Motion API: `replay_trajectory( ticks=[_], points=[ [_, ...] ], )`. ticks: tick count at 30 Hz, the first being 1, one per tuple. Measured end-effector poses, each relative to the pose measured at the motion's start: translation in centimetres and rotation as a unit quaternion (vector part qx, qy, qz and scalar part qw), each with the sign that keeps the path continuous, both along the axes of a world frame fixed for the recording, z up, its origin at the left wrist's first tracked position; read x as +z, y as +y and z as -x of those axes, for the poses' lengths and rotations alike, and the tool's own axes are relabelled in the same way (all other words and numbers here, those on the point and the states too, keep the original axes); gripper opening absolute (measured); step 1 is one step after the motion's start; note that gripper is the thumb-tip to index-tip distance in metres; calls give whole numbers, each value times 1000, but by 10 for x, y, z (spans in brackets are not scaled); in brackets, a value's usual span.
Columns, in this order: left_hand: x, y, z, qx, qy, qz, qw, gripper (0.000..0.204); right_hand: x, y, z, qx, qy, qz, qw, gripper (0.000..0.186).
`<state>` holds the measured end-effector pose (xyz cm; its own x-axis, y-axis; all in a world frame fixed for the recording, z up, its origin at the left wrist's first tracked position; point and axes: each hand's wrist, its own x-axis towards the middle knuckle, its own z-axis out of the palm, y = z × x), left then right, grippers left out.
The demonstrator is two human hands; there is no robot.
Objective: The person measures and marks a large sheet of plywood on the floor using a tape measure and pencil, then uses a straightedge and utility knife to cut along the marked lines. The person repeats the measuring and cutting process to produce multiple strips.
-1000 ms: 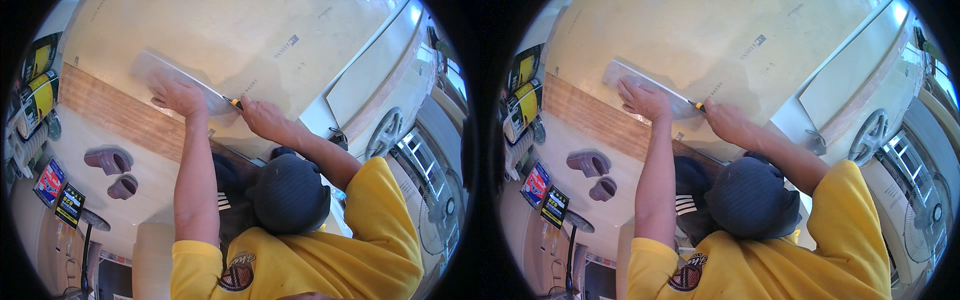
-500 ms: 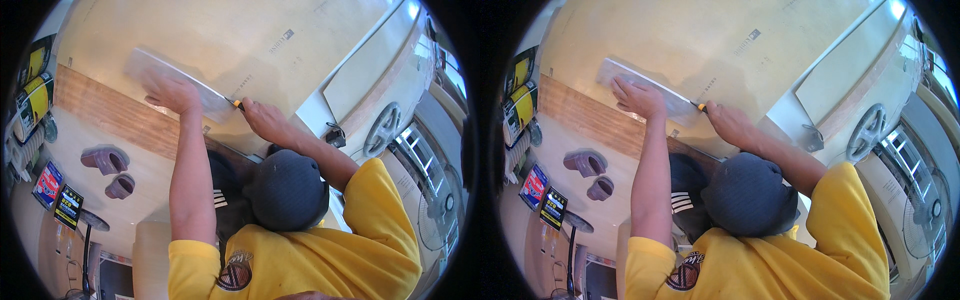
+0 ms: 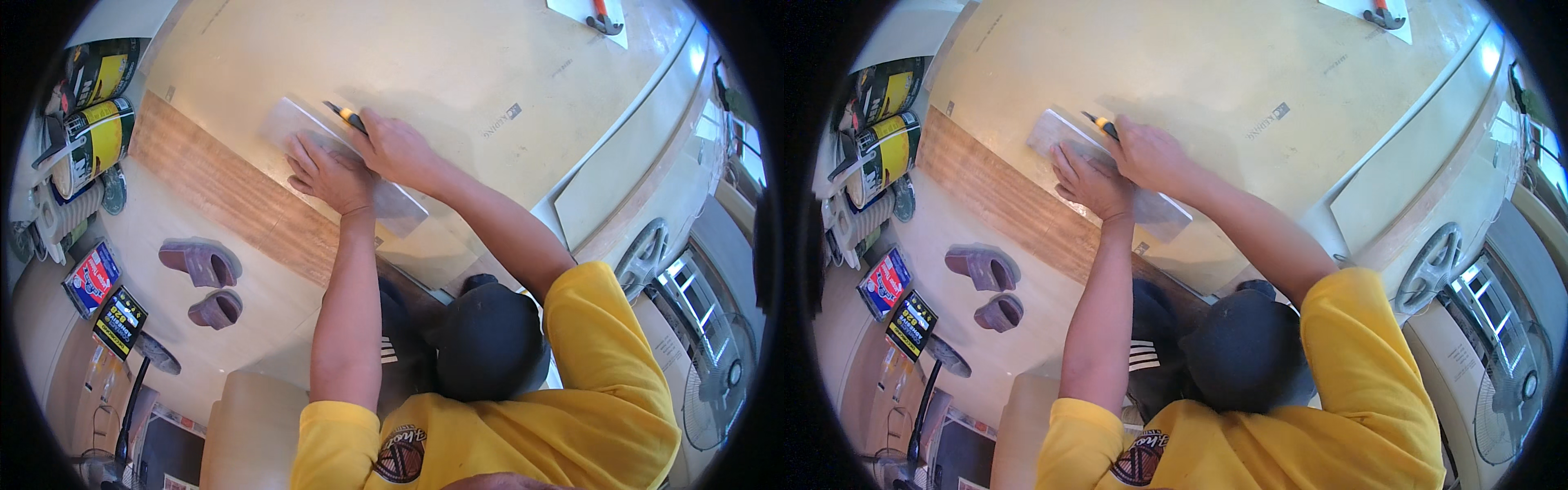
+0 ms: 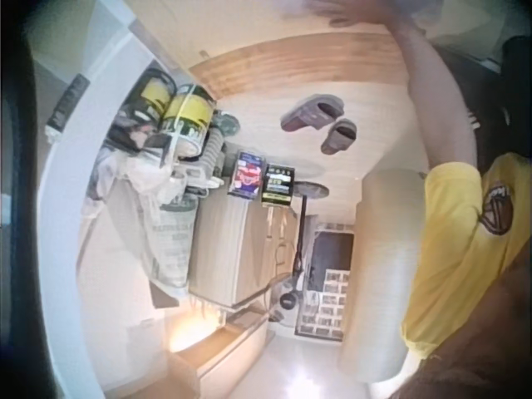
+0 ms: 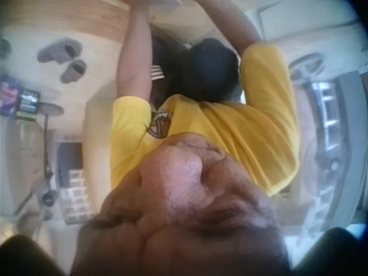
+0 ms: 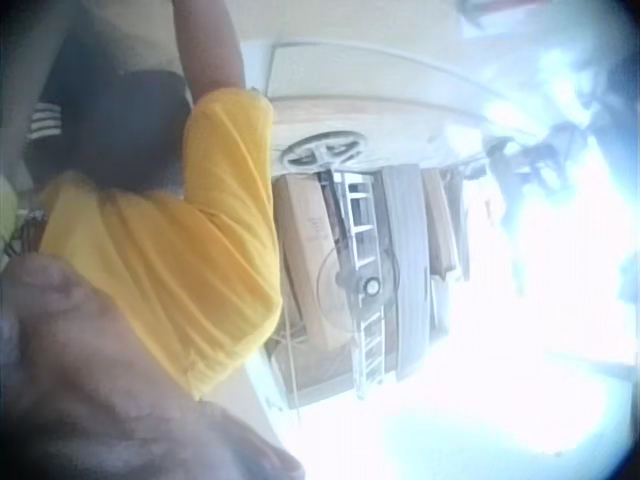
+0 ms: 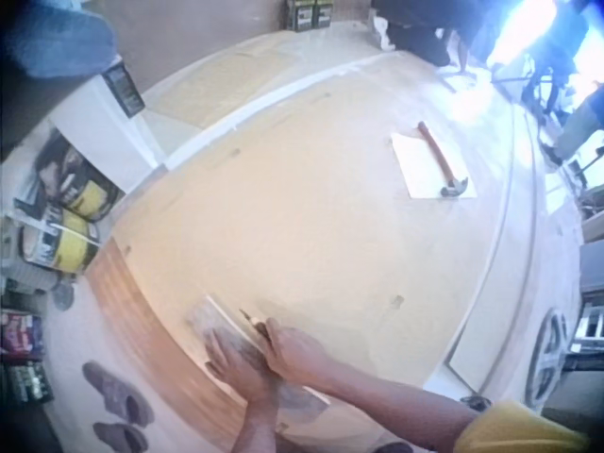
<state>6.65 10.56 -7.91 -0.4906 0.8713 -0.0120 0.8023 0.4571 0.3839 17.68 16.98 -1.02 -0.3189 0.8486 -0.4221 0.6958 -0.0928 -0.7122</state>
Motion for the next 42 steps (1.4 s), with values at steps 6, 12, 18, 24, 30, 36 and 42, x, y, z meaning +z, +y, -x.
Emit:
replay_trajectory(
  ticks=[6,12,18,24,30,36,42],
  points=[
    [-8,-4,2,-16,23,-9,1000,69,-23,20,33,34,-14,-6,999,33],
    [-9,-3,3,-10,9,19,1000,87,-22,26,43,35,-23,-6,999,31],
    [-11,-4,3,-28,17,-1,999,78,-11,29,42,75,-44,-4,996,25],
    [-12,-3,5,-31,17,23,999,84,-6,31,42,103,-78,-37,991,23],
    [-12,-5,5,-39,54,-5,998,89,-2,16,27,109,-57,-1,992,22],
    [-5,-1,3,-35,43,8,998,66,6,-21,0,82,-71,17,994,18],
    [0,-1,-2,-26,62,0,998,53,5,-56,-31,84,-75,67,991,18]
  ],
)
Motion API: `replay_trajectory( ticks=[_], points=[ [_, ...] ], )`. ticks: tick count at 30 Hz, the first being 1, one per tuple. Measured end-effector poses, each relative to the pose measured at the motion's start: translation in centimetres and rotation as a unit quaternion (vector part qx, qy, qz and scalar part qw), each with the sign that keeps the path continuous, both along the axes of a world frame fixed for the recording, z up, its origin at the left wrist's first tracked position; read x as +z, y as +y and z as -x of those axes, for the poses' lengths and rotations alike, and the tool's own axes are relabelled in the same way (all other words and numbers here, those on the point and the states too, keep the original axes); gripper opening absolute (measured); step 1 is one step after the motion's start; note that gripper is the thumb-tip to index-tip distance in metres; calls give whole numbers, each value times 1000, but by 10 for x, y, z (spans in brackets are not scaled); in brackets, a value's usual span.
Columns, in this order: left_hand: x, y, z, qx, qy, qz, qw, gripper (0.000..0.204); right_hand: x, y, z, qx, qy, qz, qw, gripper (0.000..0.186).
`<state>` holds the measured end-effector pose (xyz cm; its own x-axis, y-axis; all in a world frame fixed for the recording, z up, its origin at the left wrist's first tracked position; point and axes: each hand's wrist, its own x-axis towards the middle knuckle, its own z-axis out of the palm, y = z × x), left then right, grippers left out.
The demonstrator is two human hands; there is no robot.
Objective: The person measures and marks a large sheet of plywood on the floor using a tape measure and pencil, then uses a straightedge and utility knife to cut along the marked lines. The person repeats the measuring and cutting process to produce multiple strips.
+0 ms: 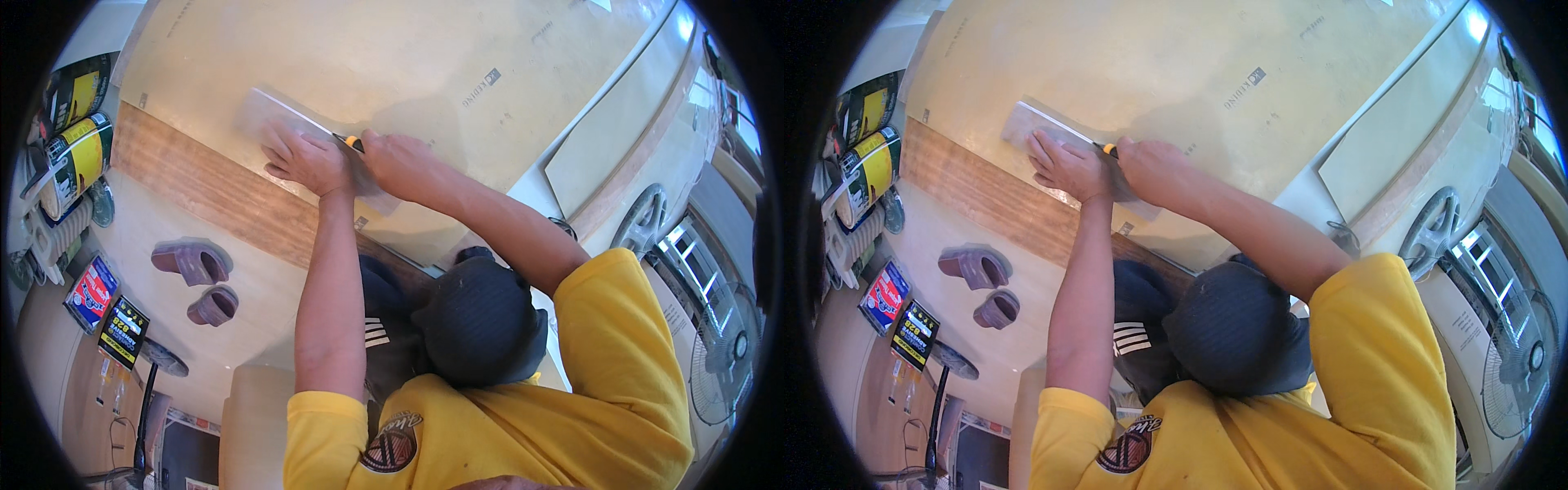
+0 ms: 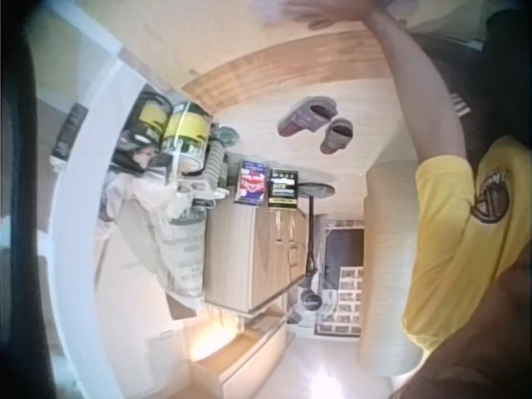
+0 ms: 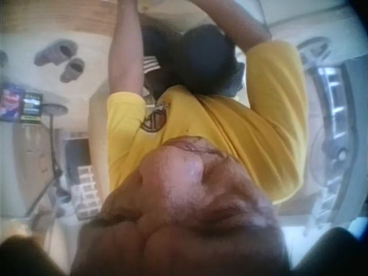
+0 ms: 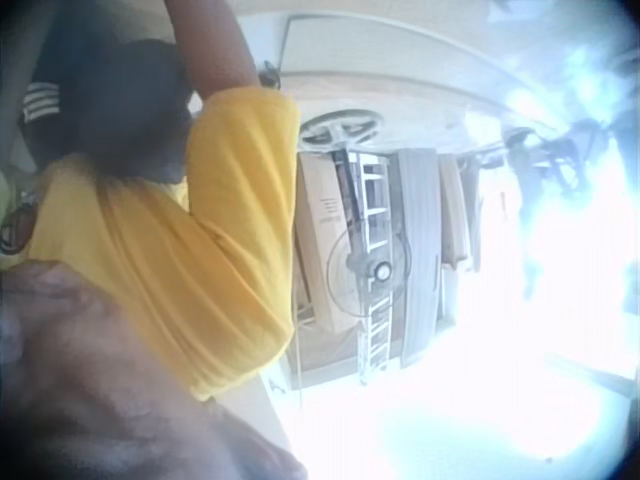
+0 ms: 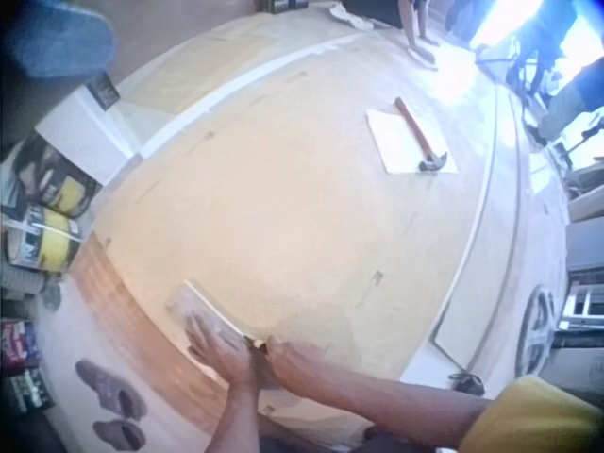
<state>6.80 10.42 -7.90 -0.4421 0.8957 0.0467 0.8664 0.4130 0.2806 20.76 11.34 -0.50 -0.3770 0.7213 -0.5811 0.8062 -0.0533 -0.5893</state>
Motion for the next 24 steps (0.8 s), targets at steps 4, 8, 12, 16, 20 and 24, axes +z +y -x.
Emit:
replay_trajectory(
  ticks=[4,8,12,16,20,24],
  points=[
    [-2,2,-1,7,25,-9,1000,51,0,-19,-16,-4,-5,-9,1000,16],
    [-3,2,0,10,-8,-21,1000,51,6,-42,-34,5,-15,16,1000,19],
    [0,-1,-1,6,-41,-20,999,57,10,-64,-54,-2,-21,15,1000,25],
    [1,0,-2,3,-31,-19,999,57,9,-84,-64,2,-53,28,998,25],
    [3,1,-2,10,-28,-28,999,54,10,-90,-64,-13,-51,37,998,26],
    [1,-3,-4,16,-20,-21,999,48,19,-68,-62,2,-87,86,992,28]
  ],
)
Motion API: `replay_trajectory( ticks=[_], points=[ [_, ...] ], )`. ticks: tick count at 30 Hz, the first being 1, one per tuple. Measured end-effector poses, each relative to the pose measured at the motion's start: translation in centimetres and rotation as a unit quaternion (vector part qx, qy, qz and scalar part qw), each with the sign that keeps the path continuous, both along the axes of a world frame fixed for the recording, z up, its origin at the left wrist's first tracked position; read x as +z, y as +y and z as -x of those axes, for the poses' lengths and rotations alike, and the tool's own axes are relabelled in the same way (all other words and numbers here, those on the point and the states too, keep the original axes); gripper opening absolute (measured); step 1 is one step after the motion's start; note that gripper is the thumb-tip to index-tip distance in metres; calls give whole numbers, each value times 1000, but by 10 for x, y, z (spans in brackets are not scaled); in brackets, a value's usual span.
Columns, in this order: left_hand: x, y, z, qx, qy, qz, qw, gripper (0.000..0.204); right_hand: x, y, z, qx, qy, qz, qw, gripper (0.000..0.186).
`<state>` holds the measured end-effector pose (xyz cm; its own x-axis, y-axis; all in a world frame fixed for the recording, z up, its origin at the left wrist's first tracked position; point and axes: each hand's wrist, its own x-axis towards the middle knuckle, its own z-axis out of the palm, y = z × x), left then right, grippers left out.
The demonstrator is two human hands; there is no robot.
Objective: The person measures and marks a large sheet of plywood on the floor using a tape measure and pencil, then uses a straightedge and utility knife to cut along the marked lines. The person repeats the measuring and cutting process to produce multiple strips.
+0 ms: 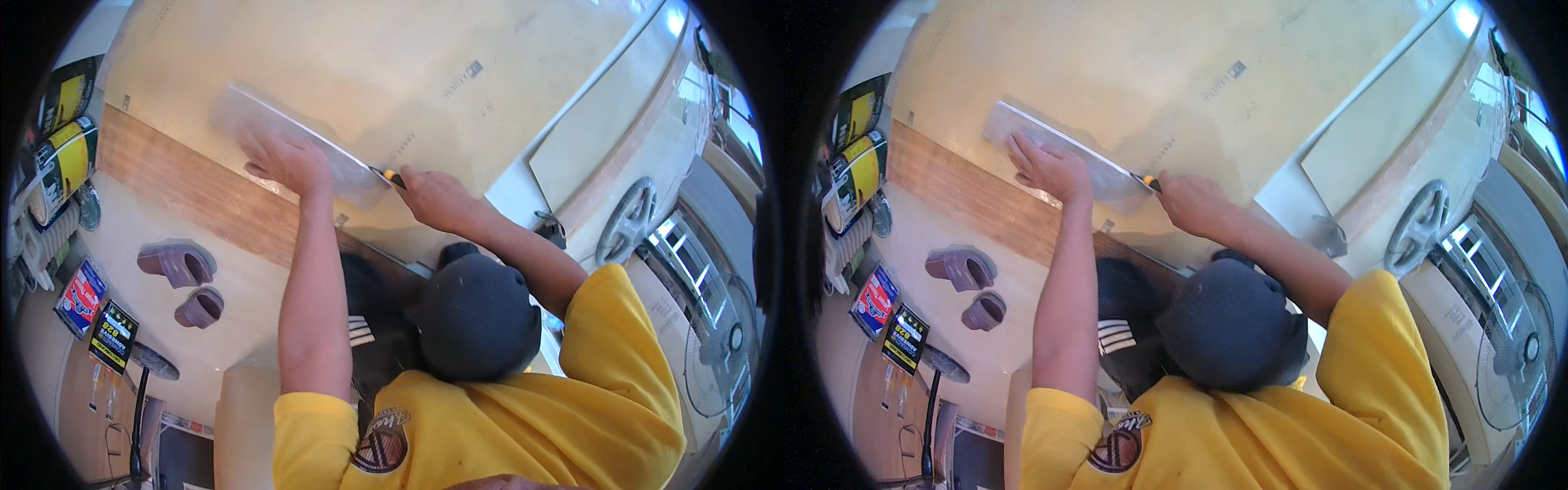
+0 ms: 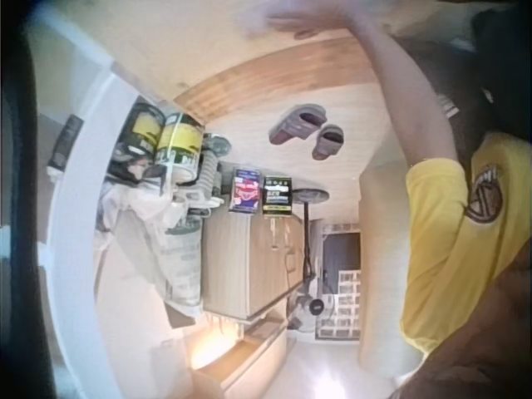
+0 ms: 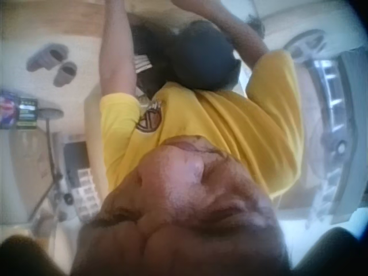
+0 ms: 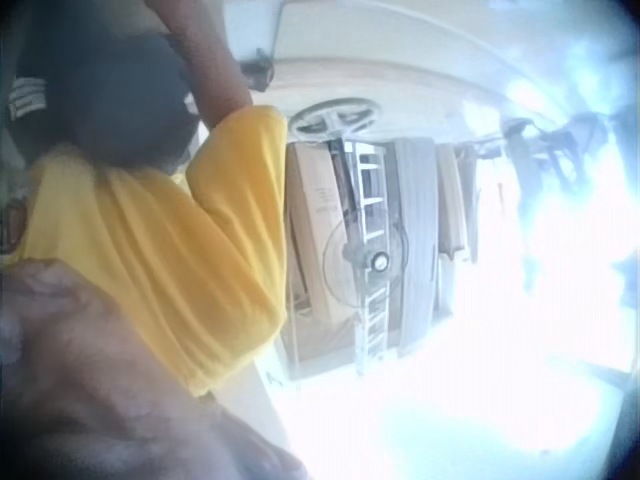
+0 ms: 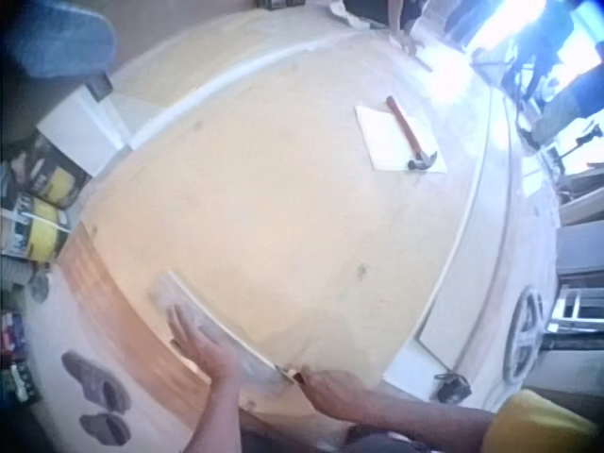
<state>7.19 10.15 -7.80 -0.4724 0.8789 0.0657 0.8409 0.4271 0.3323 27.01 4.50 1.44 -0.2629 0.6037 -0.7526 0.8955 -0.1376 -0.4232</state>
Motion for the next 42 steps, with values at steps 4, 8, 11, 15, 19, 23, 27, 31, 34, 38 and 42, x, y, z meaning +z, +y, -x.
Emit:
replay_trajectory(
  ticks=[4,8,11,15,19,23,27,31,34,38,42],
  points=[
    [-4,1,4,8,-12,-7,1000,48,20,46,2,91,4,24,996,27],
    [-6,2,6,12,-30,-13,999,49,45,81,9,154,10,-22,988,24],
    [-6,0,5,-3,-52,-11,999,52,40,105,23,31,61,-140,988,23],
    [-4,0,8,-1,-58,13,998,57,-14,142,86,-49,123,-189,973,24],
    [-8,-1,9,-6,-67,15,998,72,-46,143,127,-57,152,-174,971,28],
    [-12,-4,11,0,-84,19,996,85,-52,147,137,-54,157,-177,970,29],
    [-15,-4,12,-10,-85,17,996,87,-51,151,139,-38,143,-173,974,27],
    [-16,-5,12,-10,-83,29,996,87,-46,149,142,-37,131,-162,977,26],
    [-17,-7,12,-25,-75,8,997,87,-40,149,142,-26,131,-156,979,26],
    [-18,-6,11,-25,-33,32,999,85,-34,153,141,3,121,-188,975,23],
    [-14,-3,11,-28,-26,32,999,83,-33,150,135,7,123,-191,974,21]
  ],
)
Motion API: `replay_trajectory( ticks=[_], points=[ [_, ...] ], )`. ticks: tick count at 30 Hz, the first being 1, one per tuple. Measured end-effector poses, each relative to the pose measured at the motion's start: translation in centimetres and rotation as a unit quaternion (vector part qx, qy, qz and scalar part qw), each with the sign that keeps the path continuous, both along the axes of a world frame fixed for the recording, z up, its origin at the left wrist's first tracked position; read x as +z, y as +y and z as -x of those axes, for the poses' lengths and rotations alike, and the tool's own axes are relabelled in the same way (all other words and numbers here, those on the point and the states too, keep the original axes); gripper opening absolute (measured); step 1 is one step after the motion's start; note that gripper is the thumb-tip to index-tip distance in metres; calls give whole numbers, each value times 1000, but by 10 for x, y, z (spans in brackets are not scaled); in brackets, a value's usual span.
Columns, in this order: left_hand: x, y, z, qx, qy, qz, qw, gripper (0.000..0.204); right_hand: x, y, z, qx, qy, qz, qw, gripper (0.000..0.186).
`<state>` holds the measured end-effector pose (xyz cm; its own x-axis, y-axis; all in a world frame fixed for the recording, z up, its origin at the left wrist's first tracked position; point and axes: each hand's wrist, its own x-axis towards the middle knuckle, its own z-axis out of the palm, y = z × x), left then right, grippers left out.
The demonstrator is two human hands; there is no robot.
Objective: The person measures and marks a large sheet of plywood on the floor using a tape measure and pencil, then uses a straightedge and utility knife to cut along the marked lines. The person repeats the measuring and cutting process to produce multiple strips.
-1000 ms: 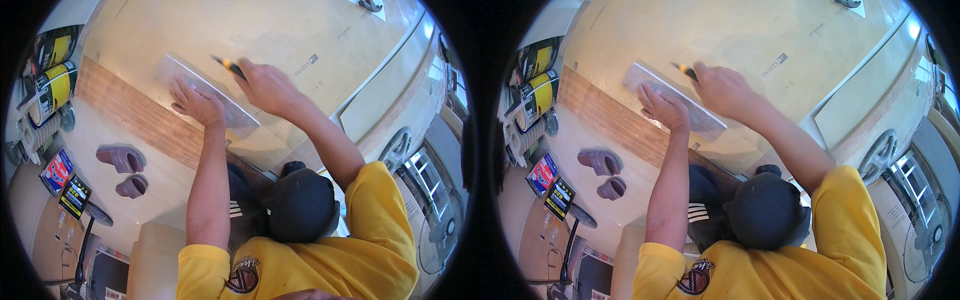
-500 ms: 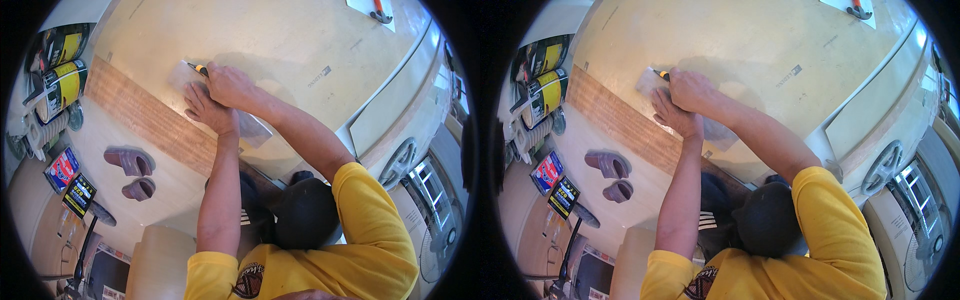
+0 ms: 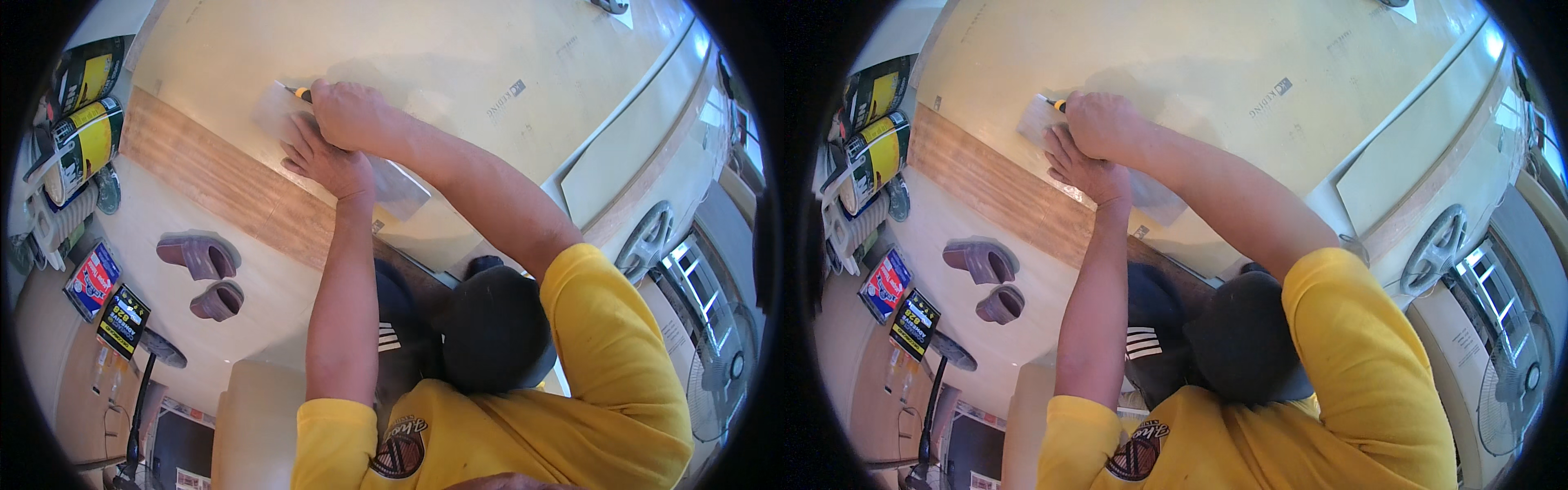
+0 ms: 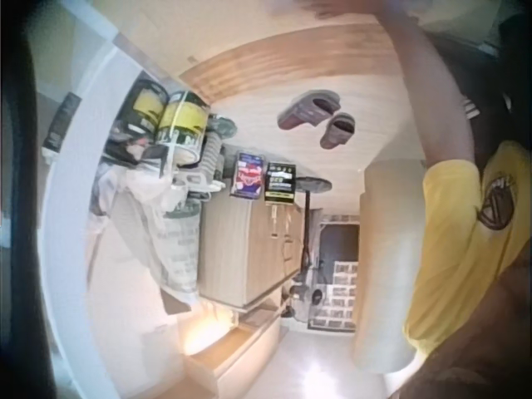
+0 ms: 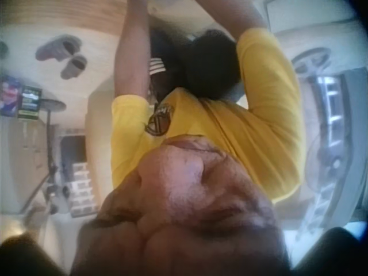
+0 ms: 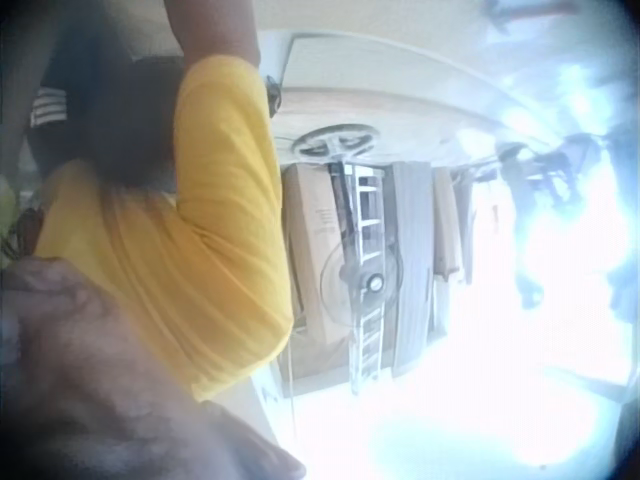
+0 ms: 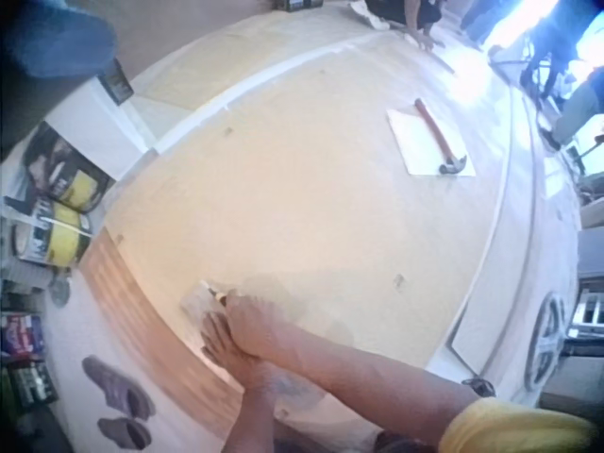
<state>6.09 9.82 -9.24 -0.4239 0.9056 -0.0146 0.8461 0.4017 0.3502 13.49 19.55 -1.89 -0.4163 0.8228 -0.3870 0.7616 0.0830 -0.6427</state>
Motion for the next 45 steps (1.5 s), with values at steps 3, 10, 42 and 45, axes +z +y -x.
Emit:
replay_trajectory(
  ticks=[3,10,42,45],
  points=[
    [5,2,0,-4,-22,-22,999,78,2,-9,-13,22,-2,14,1000,20],
    [6,5,0,4,39,0,999,55,12,-69,-58,2,-7,51,999,16],
    [10,7,-8,16,27,-52,998,50,18,-176,-144,-36,-60,122,990,23],
    [9,6,-6,16,34,-43,998,50,43,-159,-138,-60,-80,136,986,25]
  ],
)
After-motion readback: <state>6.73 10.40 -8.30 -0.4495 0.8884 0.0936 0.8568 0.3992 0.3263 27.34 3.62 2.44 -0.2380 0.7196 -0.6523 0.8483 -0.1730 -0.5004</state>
